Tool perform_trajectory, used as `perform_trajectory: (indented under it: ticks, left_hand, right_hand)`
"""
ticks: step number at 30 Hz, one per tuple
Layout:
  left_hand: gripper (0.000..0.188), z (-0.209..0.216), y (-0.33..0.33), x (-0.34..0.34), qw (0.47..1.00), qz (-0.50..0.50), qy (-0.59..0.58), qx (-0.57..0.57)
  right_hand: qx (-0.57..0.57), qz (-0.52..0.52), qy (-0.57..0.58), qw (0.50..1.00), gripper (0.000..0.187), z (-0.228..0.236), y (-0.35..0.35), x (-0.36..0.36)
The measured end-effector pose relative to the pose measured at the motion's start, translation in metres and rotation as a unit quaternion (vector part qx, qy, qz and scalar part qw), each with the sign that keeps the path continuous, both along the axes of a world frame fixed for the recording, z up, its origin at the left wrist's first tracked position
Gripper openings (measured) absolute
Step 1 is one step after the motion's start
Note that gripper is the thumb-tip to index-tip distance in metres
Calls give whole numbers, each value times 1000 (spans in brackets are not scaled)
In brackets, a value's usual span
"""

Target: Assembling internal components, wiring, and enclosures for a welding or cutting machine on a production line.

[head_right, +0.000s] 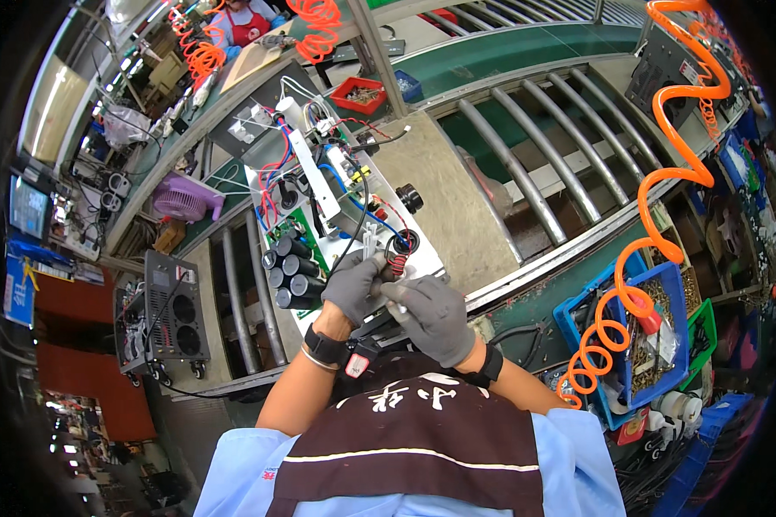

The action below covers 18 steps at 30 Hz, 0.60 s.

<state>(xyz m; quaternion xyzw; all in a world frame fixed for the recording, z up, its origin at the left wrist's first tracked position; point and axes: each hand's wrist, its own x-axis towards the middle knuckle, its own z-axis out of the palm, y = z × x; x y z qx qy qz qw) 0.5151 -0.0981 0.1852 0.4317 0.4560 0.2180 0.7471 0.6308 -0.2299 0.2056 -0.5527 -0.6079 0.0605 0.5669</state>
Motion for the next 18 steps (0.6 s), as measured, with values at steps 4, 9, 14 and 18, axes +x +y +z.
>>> perform_trajectory:
  ticks: [4,9,14,18]
  left_hand:
    - [18,21,0,3,998,27,4,-55]
    - [21,28,1,3,994,-45,-40,-96]
    - [22,25,3,-3,942,-117,-195,-247]
    - [21,23,5,-7,937,-125,-202,-255]
  right_hand:
    - [-19,-59,110,992,20,-9,-5,3]
    - [-122,-64,393,909,21,-22,0,8]
    - [-150,7,477,866,18,-20,-1,9]
    - [-58,-8,281,958,19,-12,0,9]
